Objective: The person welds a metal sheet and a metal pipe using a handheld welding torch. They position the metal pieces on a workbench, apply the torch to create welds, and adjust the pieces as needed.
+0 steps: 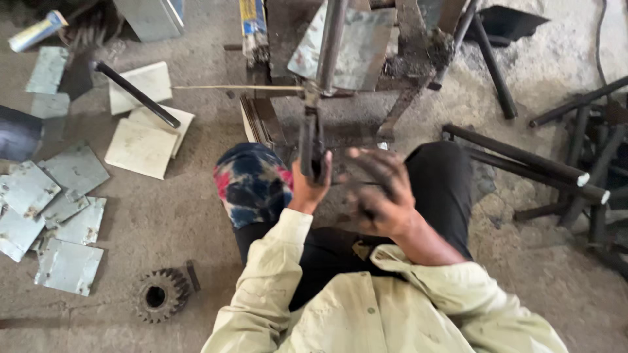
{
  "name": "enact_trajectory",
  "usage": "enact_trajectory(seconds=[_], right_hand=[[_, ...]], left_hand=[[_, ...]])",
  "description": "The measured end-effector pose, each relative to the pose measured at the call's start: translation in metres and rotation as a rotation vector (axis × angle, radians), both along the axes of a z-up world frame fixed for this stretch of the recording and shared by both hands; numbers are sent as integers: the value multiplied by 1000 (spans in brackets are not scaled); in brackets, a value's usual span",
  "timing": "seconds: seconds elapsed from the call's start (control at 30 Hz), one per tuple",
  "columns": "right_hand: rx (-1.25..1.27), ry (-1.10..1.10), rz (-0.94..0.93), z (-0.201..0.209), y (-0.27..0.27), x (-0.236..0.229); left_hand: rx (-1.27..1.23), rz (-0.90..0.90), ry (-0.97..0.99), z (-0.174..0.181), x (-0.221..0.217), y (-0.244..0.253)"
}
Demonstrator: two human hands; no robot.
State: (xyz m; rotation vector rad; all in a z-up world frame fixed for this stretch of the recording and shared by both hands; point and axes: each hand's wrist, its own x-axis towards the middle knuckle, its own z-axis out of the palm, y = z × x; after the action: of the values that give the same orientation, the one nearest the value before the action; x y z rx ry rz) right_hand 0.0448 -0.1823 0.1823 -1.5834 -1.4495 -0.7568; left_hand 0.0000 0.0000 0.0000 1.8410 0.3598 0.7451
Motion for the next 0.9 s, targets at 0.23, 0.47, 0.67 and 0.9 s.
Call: enact_trajectory(seconds=[0.23,0.47,0.67,0.9], right_hand=[[257,1304,185,-90,-7,38],[349,1667,248,-164,-2,63],[723,1483,206,-151,-26,150],[898,1296,-124,-172,-69,184]], left_hand=[[80,-224,-88,51,9,-27],[273,-581,280,60,57,-34],[473,-505,148,110,114,-18],[1013,480,137,143,247,79]])
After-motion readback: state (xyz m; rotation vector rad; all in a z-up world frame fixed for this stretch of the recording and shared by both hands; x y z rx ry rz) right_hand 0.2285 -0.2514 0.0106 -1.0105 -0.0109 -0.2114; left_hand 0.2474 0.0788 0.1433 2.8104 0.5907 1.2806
